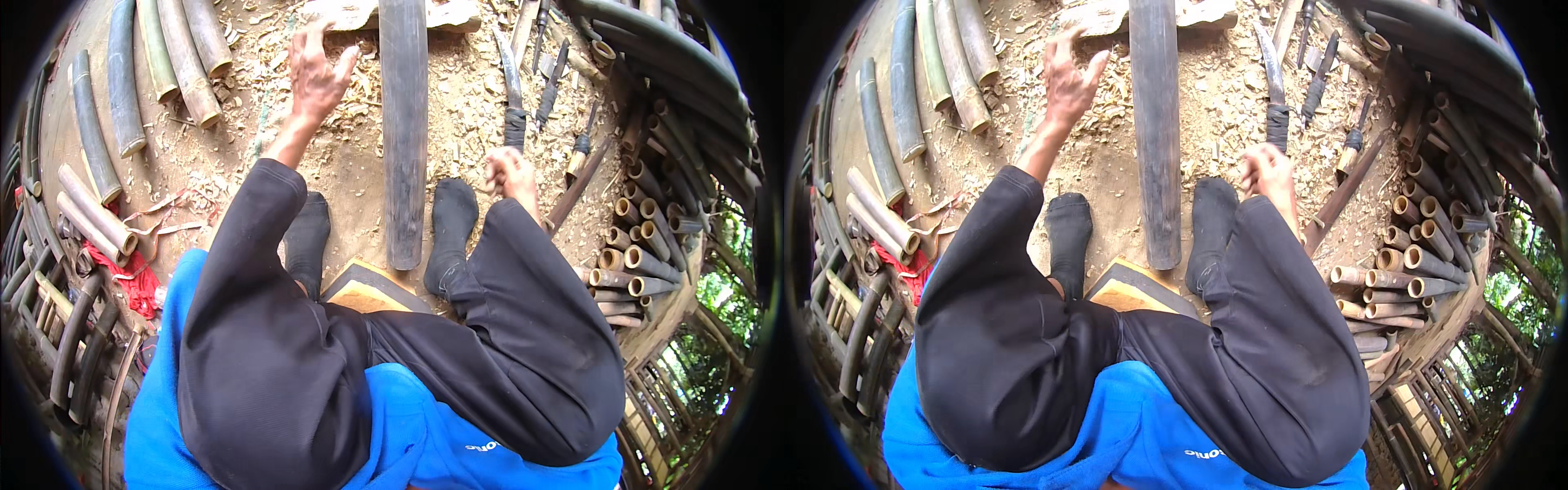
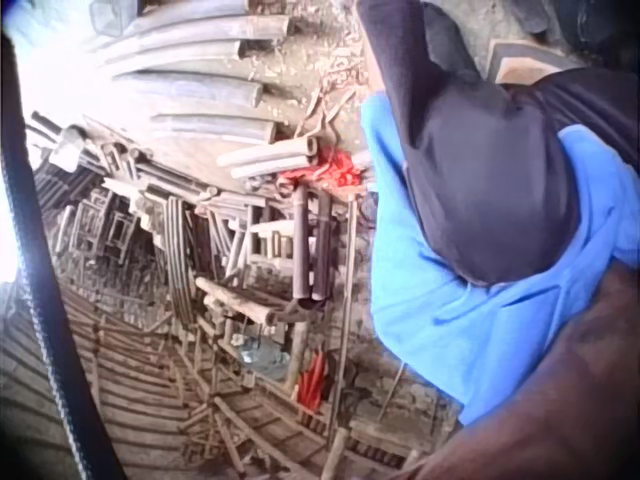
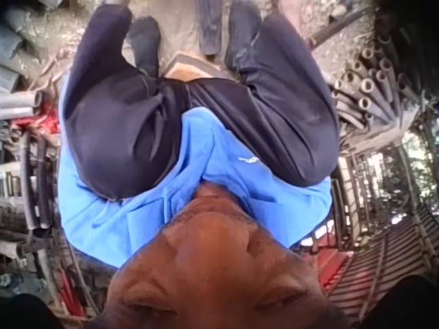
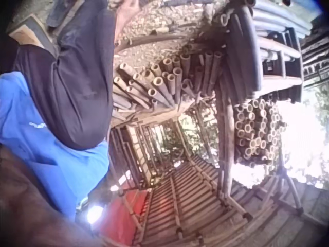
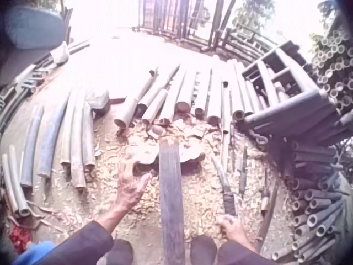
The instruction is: The person uses a knife to shave the outer layer off pieces of bamboo while sitting on the ground. They pick up different segments, scrape the surface repeatedly, and move between several stalks in the workspace.
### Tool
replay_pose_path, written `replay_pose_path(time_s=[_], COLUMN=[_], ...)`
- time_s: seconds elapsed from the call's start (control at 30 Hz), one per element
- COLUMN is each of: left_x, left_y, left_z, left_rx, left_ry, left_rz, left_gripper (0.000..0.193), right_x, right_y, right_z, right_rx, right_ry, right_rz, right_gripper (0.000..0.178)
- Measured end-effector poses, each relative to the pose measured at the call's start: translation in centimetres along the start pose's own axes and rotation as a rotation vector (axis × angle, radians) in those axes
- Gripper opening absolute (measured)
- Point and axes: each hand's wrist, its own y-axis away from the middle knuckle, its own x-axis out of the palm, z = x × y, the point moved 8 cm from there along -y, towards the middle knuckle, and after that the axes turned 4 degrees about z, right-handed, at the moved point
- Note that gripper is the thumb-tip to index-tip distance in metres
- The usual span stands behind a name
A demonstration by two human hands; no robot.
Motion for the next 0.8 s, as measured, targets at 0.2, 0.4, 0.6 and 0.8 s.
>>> replay_pose_path(time_s=[0.2, 0.4, 0.6, 0.8], left_x=[4.6, 4.9, 6.7, 3.7], left_y=[10.4, 12.0, 12.8, 12.5], left_z=[-6.6, -6.8, -5.0, 2.3], left_rx=[-0.542, -0.579, -0.482, -0.647], left_ry=[0.995, 1.069, 1.066, 1.371], left_rz=[0.684, 0.662, 0.646, 0.507], left_gripper=[0.067, 0.069, 0.063, 0.041], right_x=[3.4, -5.1, -10.2, 0.0], right_y=[3.0, 12.9, 35.9, 45.4], right_z=[-9.7, -0.5, 9.1, 11.2], right_rx=[0.305, -0.201, -0.825, -0.486], right_ry=[0.119, -0.247, -0.258, 0.646], right_rz=[0.271, -0.043, -0.554, -0.611], right_gripper=[0.019, 0.029, 0.041, 0.054])
